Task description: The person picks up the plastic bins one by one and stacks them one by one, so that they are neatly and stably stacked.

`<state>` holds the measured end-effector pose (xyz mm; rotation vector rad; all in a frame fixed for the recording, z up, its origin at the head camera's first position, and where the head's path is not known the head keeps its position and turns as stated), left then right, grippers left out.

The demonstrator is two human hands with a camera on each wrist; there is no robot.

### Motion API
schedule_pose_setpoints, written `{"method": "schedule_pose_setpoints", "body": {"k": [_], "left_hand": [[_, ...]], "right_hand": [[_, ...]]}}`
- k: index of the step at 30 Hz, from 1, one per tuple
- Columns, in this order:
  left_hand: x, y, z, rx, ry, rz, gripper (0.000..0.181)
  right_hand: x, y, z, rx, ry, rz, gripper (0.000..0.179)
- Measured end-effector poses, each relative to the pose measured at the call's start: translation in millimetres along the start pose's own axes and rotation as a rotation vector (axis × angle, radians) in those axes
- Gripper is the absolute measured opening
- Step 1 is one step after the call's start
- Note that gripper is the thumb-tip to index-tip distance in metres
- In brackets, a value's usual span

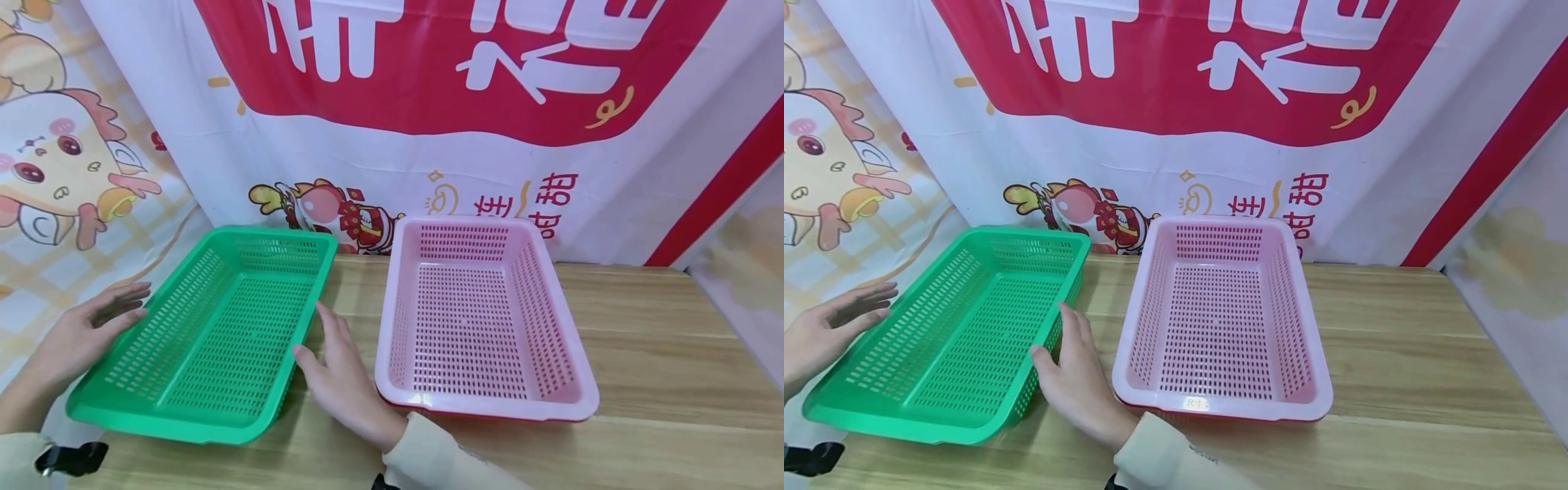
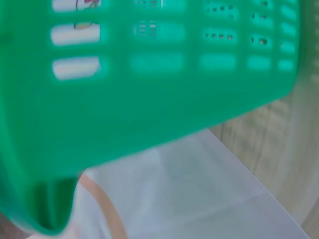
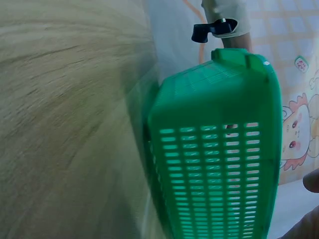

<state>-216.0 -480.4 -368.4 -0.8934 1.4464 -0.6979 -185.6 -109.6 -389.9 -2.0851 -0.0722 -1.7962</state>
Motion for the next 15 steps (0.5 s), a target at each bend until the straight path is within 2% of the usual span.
{"method": "schedule_pose_setpoints", "body": {"k": [7, 15], "left_hand": [[23.3, 4.0, -3.1, 0.018, 0.011, -0.009, 0.062], [37.8, 8.0, -6.4, 0.107, -0.058, 0.048, 0.066]], "right_hand": [[-10.2, 8.1, -6.5, -0.018, 0.003, -0.051, 0.07], [-15.9, 18.2, -11.8, -0.019, 0.02, -0.059, 0.075]]}}
Point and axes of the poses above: each hand's wrist, its own z-axis away from the middle knuckle, its own y-axis out of the palm, x = y × z, the point moved 7 cm from there along -z, towards the middle knuckle, and after that the axes turned 1 degree about -z, right-handed, at the moved point
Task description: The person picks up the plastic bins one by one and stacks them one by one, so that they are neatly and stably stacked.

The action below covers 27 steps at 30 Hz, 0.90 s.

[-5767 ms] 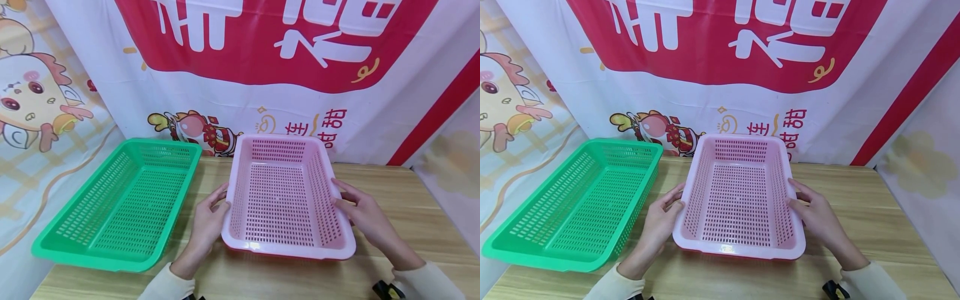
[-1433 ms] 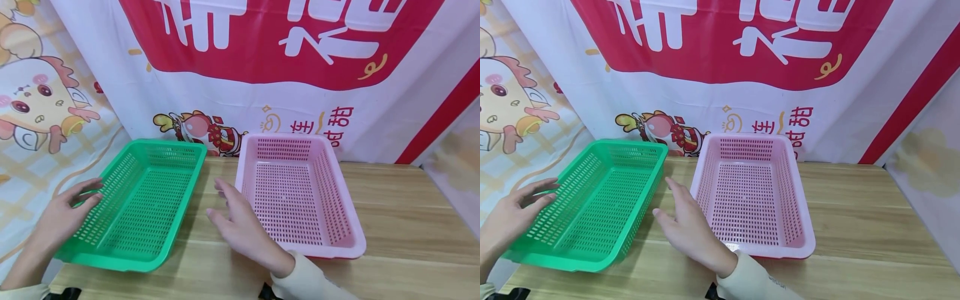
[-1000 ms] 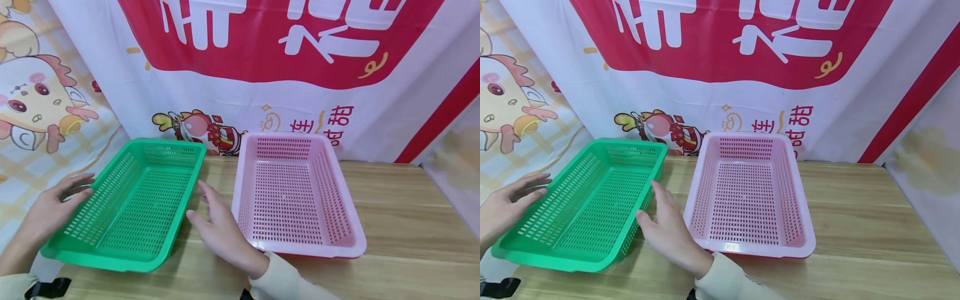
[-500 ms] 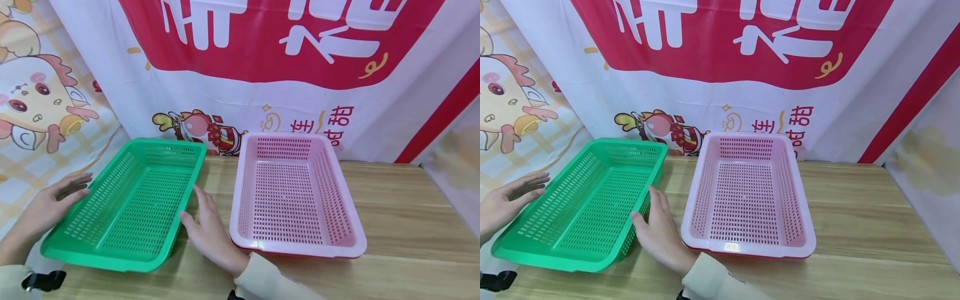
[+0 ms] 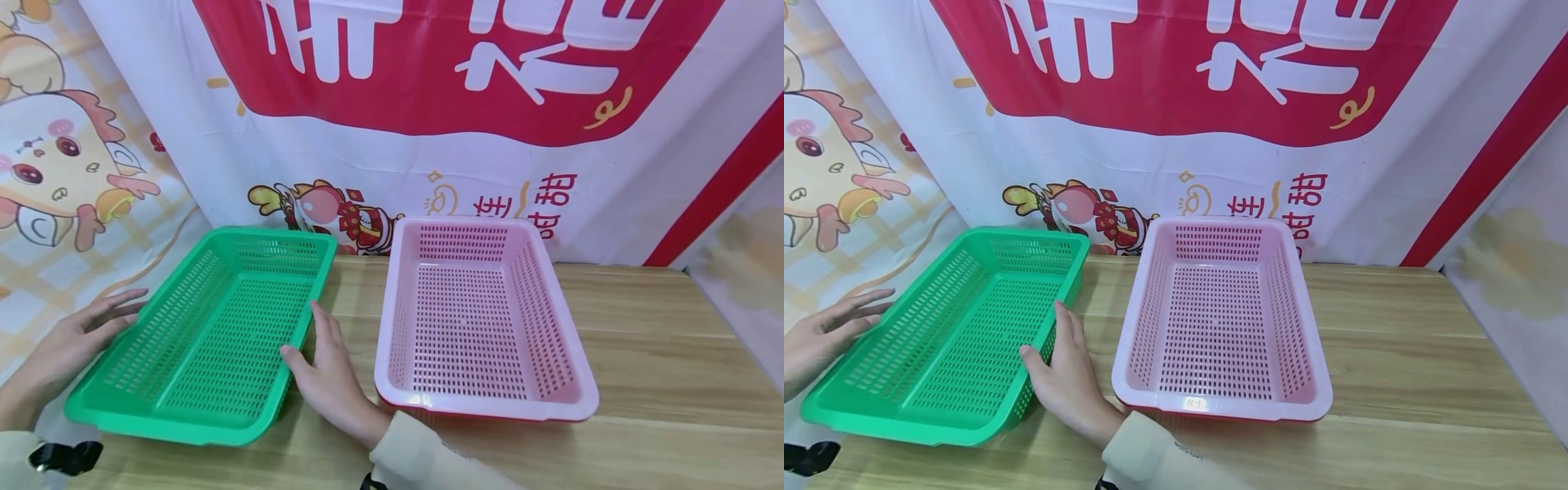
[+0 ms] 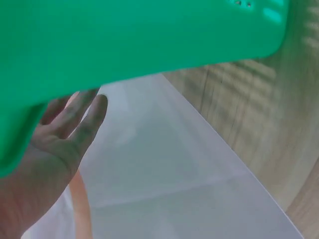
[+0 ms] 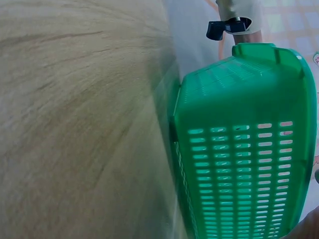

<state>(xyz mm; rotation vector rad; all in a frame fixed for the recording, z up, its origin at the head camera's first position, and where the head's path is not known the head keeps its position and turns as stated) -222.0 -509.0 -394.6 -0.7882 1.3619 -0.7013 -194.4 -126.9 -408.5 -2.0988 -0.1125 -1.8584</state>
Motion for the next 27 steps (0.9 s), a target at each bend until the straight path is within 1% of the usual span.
{"method": "schedule_pose_setpoints", "body": {"k": [4, 6, 10, 13, 18, 24, 27], "left_hand": [[7.2, 2.2, 1.1, 0.06, -0.011, 0.011, 0.065], [10.4, 3.7, 1.4, 0.085, -0.022, 0.033, 0.064], [14.8, 7.3, 0.8, 0.135, -0.048, 0.106, 0.062], [15.7, 10.5, 0.6, 0.17, -0.056, 0.165, 0.061], [16.3, 16.1, 1.1, 0.208, -0.062, 0.259, 0.06], [21.5, 18.5, -0.6, 0.224, -0.059, 0.317, 0.06], [24.7, 19.2, -2.4, 0.249, -0.052, 0.368, 0.06]], "right_hand": [[-4.5, 3.2, -1.6, -0.01, 0.017, -0.016, 0.077], [-6.4, 4.5, -2.1, -0.015, 0.023, -0.022, 0.078], [-9.1, 6.1, -2.9, -0.019, 0.031, -0.032, 0.079], [-10.8, 7.1, -3.2, -0.02, 0.04, -0.035, 0.079], [-13.6, 8.6, -3.1, -0.015, 0.059, -0.044, 0.077], [-15.0, 9.1, -3.1, -0.006, 0.07, -0.049, 0.076], [-14.7, 8.8, -2.9, -0.004, 0.072, -0.047, 0.076]]}}
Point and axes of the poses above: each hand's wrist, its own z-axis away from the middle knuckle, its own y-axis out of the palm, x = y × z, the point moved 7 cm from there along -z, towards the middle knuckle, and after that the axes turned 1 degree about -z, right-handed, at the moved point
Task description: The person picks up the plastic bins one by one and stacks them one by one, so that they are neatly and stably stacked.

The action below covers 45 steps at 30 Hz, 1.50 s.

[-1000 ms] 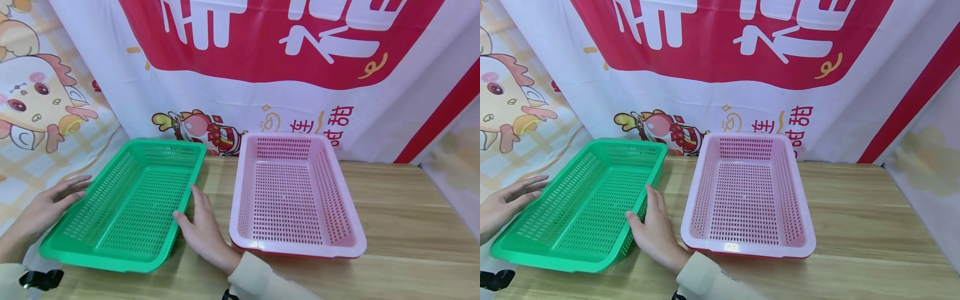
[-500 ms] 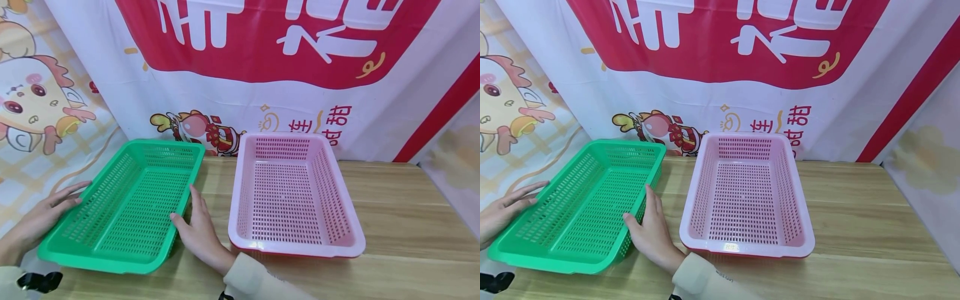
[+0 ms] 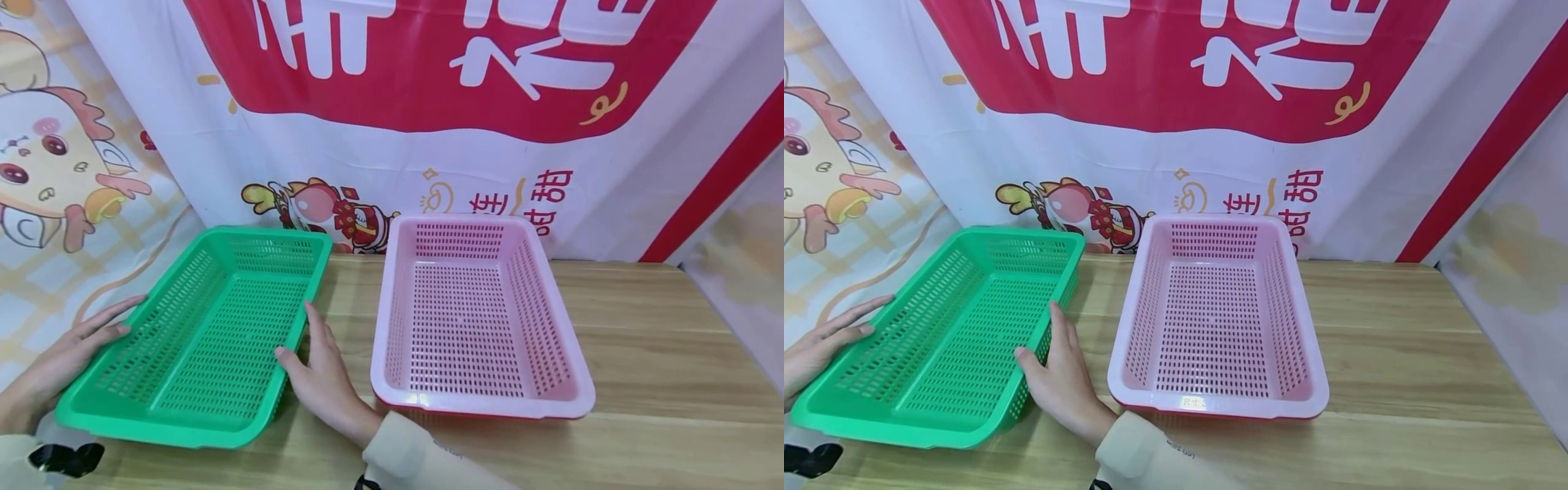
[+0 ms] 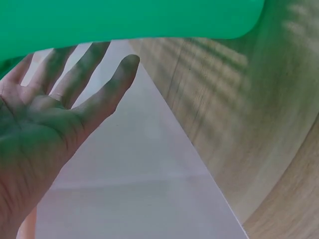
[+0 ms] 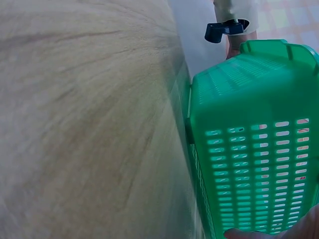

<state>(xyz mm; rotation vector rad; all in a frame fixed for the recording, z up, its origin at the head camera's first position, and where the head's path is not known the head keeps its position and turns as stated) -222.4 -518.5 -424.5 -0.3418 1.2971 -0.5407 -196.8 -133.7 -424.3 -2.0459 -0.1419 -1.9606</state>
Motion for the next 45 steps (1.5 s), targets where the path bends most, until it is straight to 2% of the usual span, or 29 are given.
{"method": "schedule_pose_setpoints", "body": {"k": [8, 12, 16, 22, 23, 28, 32, 38, 45], "left_hand": [[0.8, 0.2, -4.3, 0.122, 0.076, 0.205, 0.063], [-0.8, 2.0, -6.0, 0.166, 0.128, 0.273, 0.065], [-1.3, 2.9, -6.5, 0.196, 0.146, 0.323, 0.066], [-0.6, 4.9, -4.8, 0.249, 0.131, 0.44, 0.065], [-0.2, 5.1, -4.9, 0.246, 0.123, 0.451, 0.065], [-1.5, 4.5, -5.9, 0.234, 0.161, 0.407, 0.066], [-1.8, 5.8, -5.8, 0.244, 0.176, 0.436, 0.066], [-2.6, 7.6, -5.2, 0.28, 0.19, 0.462, 0.067], [-3.7, 9.4, -4.9, 0.351, 0.202, 0.522, 0.068]], "right_hand": [[0.1, 0.6, 0.5, -0.002, 0.005, -0.011, 0.076], [0.2, 1.0, 0.2, 0.0, 0.009, -0.018, 0.076], [1.2, 1.1, -0.4, -0.001, 0.007, -0.012, 0.076], [0.8, 1.7, -0.6, -0.002, 0.007, -0.005, 0.076], [0.6, 1.8, -0.6, -0.001, 0.008, -0.005, 0.076], [0.3, 1.9, -0.6, 0.006, 0.011, -0.012, 0.076], [-0.4, 2.5, -0.6, 0.013, 0.016, -0.02, 0.076], [-1.3, 3.3, -0.6, 0.01, 0.018, -0.022, 0.076], [0.0, 4.4, 0.6, 0.006, 0.012, -0.019, 0.074]]}}
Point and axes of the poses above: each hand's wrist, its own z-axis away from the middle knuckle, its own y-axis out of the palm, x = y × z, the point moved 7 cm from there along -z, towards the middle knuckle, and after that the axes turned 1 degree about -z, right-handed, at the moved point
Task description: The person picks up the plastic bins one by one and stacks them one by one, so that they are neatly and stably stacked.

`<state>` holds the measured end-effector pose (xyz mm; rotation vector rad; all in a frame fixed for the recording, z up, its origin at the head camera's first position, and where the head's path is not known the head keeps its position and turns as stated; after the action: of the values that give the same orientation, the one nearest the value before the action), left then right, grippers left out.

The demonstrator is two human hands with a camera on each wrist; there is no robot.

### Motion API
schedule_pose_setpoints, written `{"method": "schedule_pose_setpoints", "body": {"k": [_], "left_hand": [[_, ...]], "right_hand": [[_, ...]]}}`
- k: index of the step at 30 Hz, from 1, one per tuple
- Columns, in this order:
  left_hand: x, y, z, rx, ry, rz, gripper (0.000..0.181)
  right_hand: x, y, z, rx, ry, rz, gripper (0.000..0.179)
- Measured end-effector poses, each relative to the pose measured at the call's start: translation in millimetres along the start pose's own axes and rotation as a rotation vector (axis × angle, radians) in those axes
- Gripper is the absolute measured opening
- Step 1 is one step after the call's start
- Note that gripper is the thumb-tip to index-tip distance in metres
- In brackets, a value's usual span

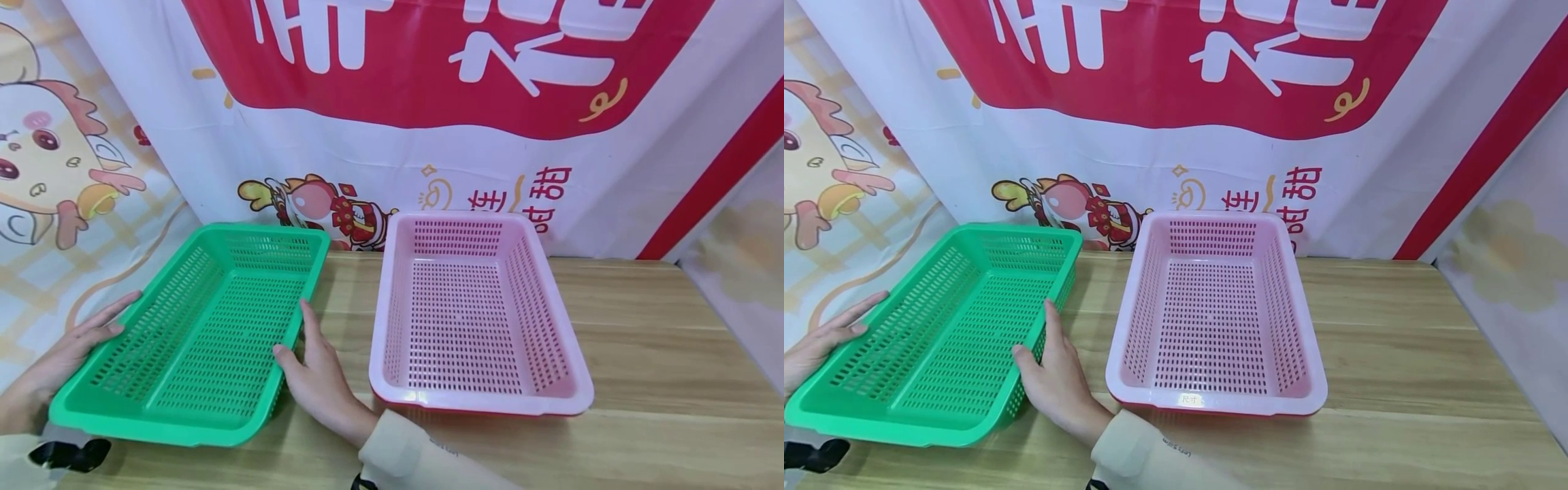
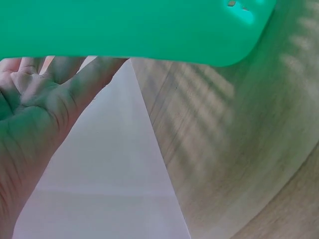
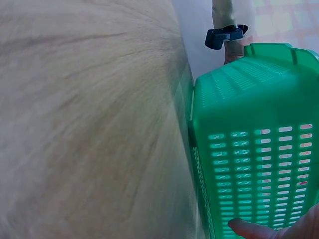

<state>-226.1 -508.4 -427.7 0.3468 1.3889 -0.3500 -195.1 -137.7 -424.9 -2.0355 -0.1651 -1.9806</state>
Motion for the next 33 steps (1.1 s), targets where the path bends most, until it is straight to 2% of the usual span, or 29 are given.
{"method": "schedule_pose_setpoints", "body": {"k": [9, 12, 20, 33], "left_hand": [[-0.4, 2.2, 0.5, 0.002, -0.002, 0.024, 0.067], [0.7, 1.8, 0.3, -0.014, -0.016, 0.029, 0.067], [3.5, -4.4, 2.8, -0.117, -0.077, -0.082, 0.065], [3.6, -5.1, 3.0, -0.154, -0.084, -0.119, 0.064]], "right_hand": [[1.4, 0.2, 0.9, -0.004, 0.002, -0.004, 0.074], [1.3, 0.4, 1.0, -0.01, 0.005, -0.009, 0.074], [1.4, 1.6, 1.2, -0.019, 0.0, -0.021, 0.074], [3.8, -1.4, 1.6, -0.028, -0.003, -0.028, 0.075]]}}
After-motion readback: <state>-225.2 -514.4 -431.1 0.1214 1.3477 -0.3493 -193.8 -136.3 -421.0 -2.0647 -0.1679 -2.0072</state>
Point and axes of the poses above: each hand's wrist, its own z-axis away from the middle knuckle, its own y-axis out of the palm, x = y × z, the point moved 7 cm from there along -z, towards the middle knuckle, and after that the axes turned 1 degree about -z, right-handed, at the moved point
